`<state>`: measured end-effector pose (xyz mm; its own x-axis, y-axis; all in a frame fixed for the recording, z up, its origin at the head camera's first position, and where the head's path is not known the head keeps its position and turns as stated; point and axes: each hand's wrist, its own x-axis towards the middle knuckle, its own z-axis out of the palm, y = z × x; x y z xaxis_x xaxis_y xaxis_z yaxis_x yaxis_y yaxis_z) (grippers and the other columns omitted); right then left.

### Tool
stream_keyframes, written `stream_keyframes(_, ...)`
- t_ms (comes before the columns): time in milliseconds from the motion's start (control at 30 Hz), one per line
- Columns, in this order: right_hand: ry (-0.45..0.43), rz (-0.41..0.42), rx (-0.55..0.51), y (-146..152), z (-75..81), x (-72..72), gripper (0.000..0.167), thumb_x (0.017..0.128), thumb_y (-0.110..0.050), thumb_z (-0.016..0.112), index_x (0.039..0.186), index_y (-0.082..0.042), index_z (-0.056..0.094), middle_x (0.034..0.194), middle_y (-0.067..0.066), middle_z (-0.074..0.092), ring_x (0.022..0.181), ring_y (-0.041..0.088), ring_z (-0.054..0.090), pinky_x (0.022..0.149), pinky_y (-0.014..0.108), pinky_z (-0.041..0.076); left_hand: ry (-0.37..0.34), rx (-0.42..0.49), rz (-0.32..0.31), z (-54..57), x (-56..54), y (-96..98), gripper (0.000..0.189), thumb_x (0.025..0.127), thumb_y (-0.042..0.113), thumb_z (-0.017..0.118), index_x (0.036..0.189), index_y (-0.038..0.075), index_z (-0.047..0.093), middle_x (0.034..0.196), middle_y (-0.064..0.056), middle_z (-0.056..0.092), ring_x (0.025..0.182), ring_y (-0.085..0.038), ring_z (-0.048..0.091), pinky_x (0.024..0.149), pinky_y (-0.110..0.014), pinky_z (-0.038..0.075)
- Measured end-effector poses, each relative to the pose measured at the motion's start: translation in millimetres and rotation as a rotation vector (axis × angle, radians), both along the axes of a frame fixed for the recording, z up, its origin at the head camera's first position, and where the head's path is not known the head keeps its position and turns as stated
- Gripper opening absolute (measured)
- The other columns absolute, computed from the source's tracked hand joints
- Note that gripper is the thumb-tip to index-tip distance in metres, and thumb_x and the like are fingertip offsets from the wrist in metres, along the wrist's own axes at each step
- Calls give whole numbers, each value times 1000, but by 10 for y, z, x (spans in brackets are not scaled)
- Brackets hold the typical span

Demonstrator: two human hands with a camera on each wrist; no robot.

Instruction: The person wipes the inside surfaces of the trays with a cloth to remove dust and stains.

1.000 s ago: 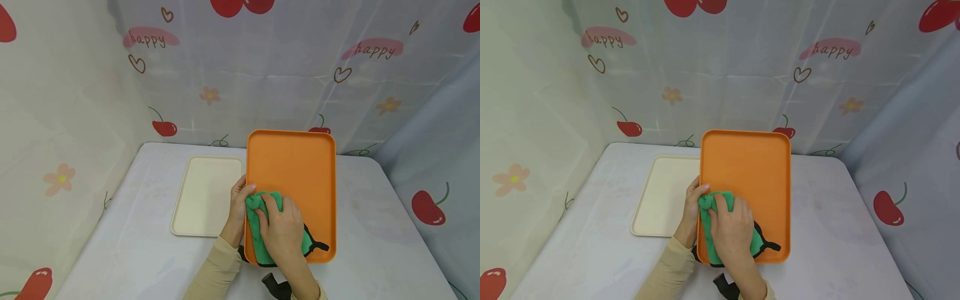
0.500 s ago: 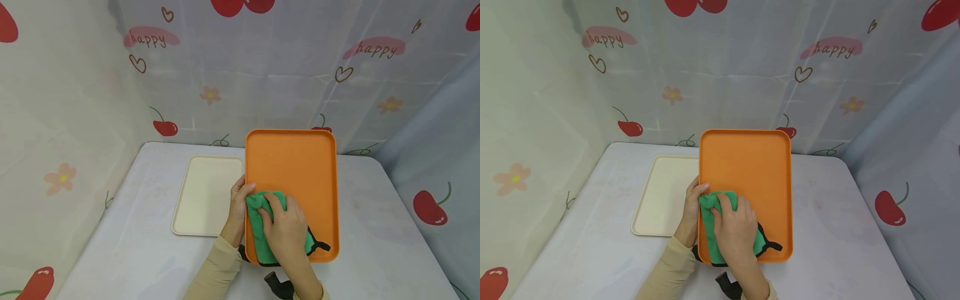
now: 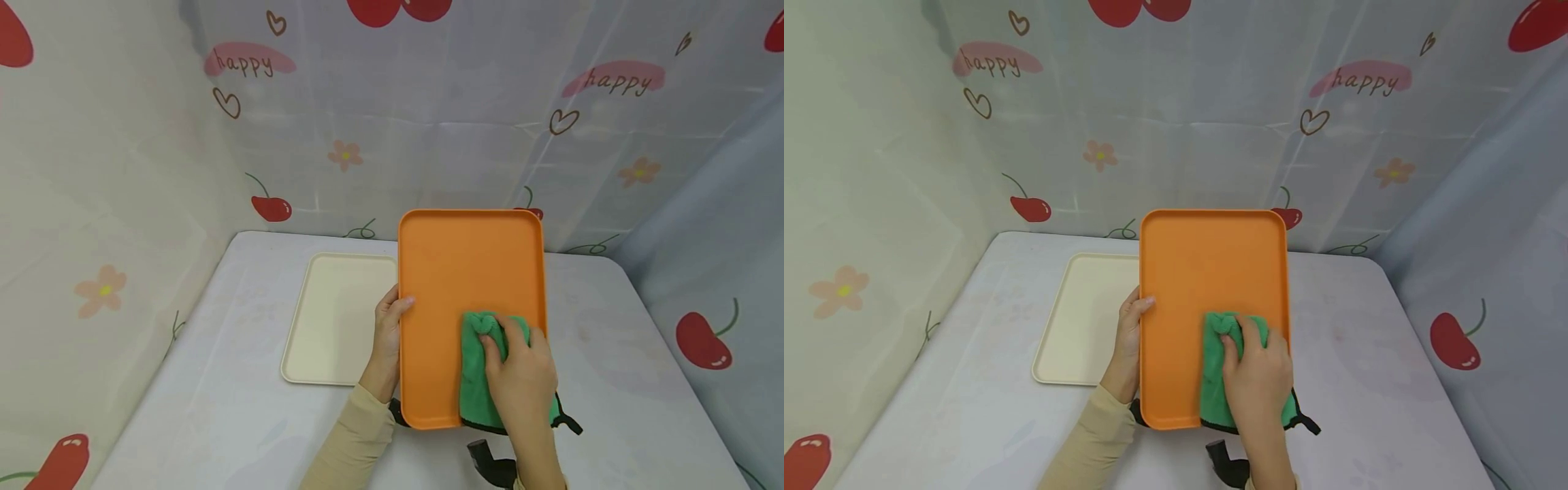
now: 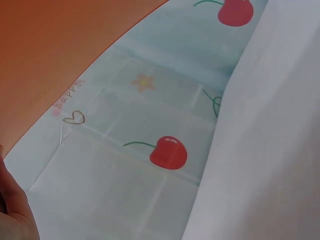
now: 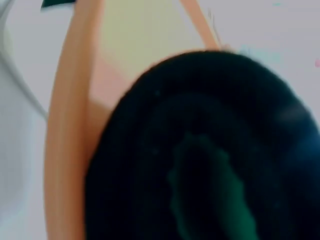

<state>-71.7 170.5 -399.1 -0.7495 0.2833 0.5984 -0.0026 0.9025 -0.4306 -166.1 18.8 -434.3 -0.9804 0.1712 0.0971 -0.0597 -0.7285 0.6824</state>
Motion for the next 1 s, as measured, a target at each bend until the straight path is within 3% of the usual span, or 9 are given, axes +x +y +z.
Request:
stream_keyframes(233,-103,-122,-72,242,15,53,31,87,-18,73,116,-10,66,95,26,59,83,44,58,55,60,47,3,7,8,-18,-3,0,28,87,9,53,111,13,66,93,4,69,81,-7,68,73,-20,58)
stream_keyframes(400,-126,-166,-82,324,-14,68,32,87,-19,72,118,-10,66,96,27,58,83,45,57,56,61,46,2,16,-1,-14,1,-6,28,89,8,52,112,13,66,94,3,69,81,-9,68,73,-22,58)
stream_keyframes(767,-210,-185,-129,298,-67,53,36,94,-25,64,125,-9,60,97,28,56,83,47,57,57,60,46,-11,2,3,-7,2,-1,28,88,9,51,113,11,65,92,3,69,80,-8,68,72,-21,57)
stream_keyframes(1000,-144,-117,-95,200,-113,59,33,91,-22,68,119,-5,62,91,28,57,78,45,58,54,59,47,-10,-18,1,-20,2,-9,27,90,11,51,113,11,65,92,3,68,80,-9,67,72,-22,57)
